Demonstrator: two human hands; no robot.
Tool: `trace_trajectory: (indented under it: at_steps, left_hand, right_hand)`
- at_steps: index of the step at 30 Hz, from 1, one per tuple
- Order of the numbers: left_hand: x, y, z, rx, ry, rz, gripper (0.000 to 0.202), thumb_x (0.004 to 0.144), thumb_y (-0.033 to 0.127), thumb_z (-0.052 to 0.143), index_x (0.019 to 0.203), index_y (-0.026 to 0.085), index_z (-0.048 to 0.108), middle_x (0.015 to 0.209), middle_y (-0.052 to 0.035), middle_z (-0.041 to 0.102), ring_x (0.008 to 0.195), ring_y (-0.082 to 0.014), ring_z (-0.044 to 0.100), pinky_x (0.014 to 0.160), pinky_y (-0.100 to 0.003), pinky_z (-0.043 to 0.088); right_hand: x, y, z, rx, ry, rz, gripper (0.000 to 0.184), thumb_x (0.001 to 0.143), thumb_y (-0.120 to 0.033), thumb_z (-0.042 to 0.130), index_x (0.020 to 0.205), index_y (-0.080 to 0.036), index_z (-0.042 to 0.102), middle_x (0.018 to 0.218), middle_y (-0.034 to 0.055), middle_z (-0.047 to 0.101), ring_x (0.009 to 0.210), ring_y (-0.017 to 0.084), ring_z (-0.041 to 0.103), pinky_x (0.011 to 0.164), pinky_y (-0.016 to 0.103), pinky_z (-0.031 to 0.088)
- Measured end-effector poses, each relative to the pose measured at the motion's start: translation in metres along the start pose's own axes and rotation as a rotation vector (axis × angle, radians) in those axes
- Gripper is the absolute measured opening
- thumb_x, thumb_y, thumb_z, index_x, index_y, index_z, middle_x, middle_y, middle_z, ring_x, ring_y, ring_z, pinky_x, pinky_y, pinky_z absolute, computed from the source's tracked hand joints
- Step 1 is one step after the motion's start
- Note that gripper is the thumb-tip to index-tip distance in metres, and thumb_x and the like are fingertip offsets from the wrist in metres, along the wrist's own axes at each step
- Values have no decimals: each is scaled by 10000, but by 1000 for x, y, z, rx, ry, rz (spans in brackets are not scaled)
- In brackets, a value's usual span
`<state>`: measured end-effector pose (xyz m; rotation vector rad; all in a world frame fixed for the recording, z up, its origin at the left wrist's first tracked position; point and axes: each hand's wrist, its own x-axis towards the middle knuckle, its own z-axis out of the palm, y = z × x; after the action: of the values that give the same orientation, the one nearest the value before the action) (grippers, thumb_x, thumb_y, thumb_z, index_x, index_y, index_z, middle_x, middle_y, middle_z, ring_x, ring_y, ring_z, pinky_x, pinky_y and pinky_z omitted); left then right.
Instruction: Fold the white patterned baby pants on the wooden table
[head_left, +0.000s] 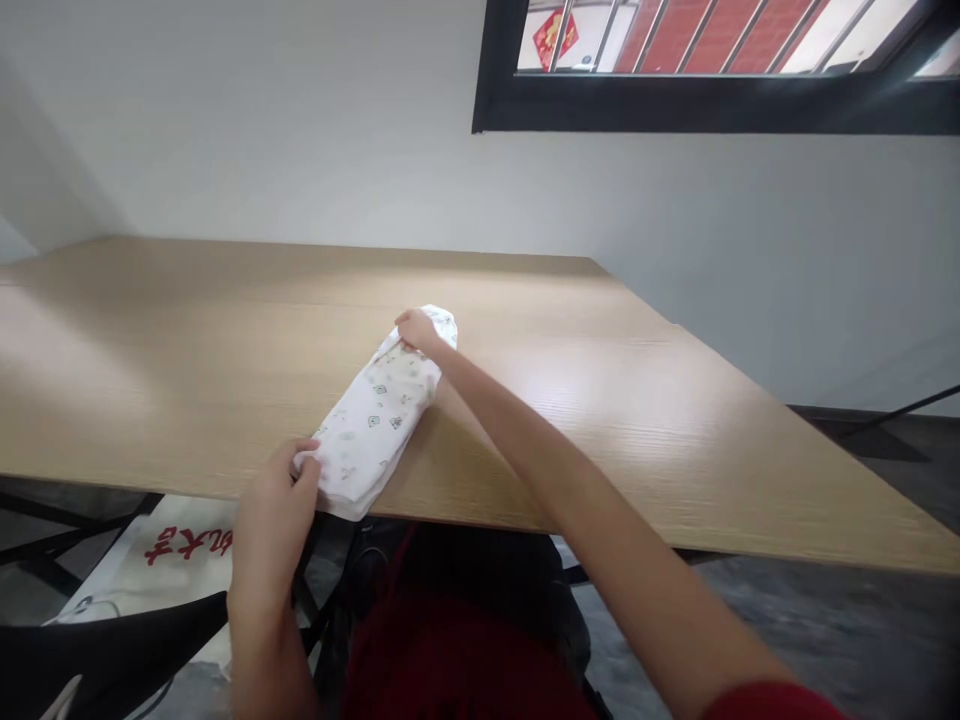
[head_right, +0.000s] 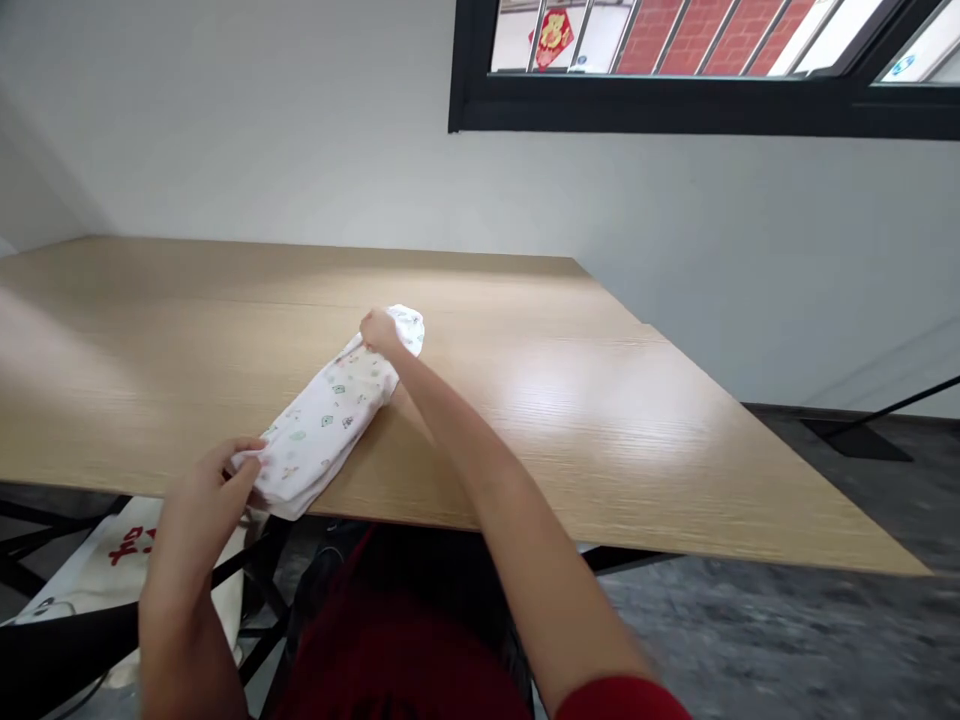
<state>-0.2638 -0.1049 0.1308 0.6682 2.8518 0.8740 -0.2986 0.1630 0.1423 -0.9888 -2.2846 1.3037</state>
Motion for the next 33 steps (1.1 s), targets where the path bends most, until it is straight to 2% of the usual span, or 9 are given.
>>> trace_trajectory:
  at_steps: [4, 7, 11, 16, 19, 23, 28, 30, 33]
  left_hand:
    - [3, -1, 9, 155, -134, 43, 267, 840, 281, 374, 1025, 222, 558, 713, -36, 609, 702, -227, 576, 617, -282, 379]
    - [-17, 18, 16, 194, -282, 221, 220, 842, 218, 376, 970, 190, 552, 703, -34, 597, 707, -205, 577, 637, -274, 387]
    - [-27, 52, 17, 173, -536, 574, 225, 869, 300, 399, 901, 186, 591, 819, -42, 573, 711, -185, 577, 658, -289, 435]
    - [46, 103, 37, 274, -353, 885, 355, 921, 261, 325, 1205, 129, 493, 1329, -152, 370, 1053, -230, 519, 916, -389, 391]
    - [76, 122, 61, 320, -447, 894, 352, 920, 250, 360, 1213, 97, 483, 1261, -150, 489, 1116, -237, 495, 927, -358, 396]
    - [27, 104, 75, 362, -481, 855, 467, 935, 360, 360, 1316, 90, 390, 1384, -193, 360, 1268, -323, 344, 1001, -467, 322]
    - [-59, 54, 42, 245, -501, 955, 569, 916, 474, 372, 1360, 121, 333, 1407, -147, 351, 1311, -279, 293, 1059, -472, 278]
    - [-58, 42, 24, 211, -594, 1017, 593, 859, 467, 506, 1354, 183, 349, 1387, -100, 398, 1281, -255, 348, 1059, -444, 300]
    - [-30, 31, 10, 310, -595, 980, 646, 760, 133, 603, 1343, 279, 366, 1401, -63, 368, 1251, -260, 366, 1029, -444, 328]
  right_hand:
    - [-1, 25, 16, -261, 67, -184, 367, 861, -66, 411, 1213, -123, 497, 1046, 144, 590, 957, 243, 551, 789, 319, 429]
    - [-8, 46, -10, -351, 59, -279, 461, 902, -110, 359, 1361, -126, 330, 1139, 141, 561, 1022, 223, 524, 857, 318, 398]
    - [-38, 64, -57, -382, -64, -302, 381, 892, -129, 357, 1255, -115, 472, 1084, 108, 607, 929, 197, 570, 798, 290, 442]
    - [-85, 73, -79, -330, -352, -395, 321, 899, -149, 341, 1140, -174, 552, 1191, 64, 564, 1045, 194, 529, 858, 311, 445]
    - [-77, 79, -76, -494, -330, -504, 360, 872, -79, 293, 1124, -146, 543, 1172, 87, 563, 1053, 190, 521, 888, 321, 428]
    - [-28, 83, -68, -662, -192, -514, 368, 901, -135, 299, 1221, -75, 469, 1322, 157, 420, 1223, 250, 365, 1015, 399, 300]
    - [3, 71, -59, -678, -207, -501, 390, 902, -125, 295, 1257, -61, 443, 1365, 165, 355, 1242, 267, 334, 1034, 411, 275]
    - [-11, 63, -60, -690, -294, -498, 337, 895, -150, 350, 1179, -88, 521, 1270, 153, 464, 1138, 260, 456, 967, 387, 372]
    - [-62, 58, -70, -701, -495, -547, 338, 886, -281, 469, 1186, -147, 546, 1244, 111, 510, 1096, 250, 504, 920, 363, 431]
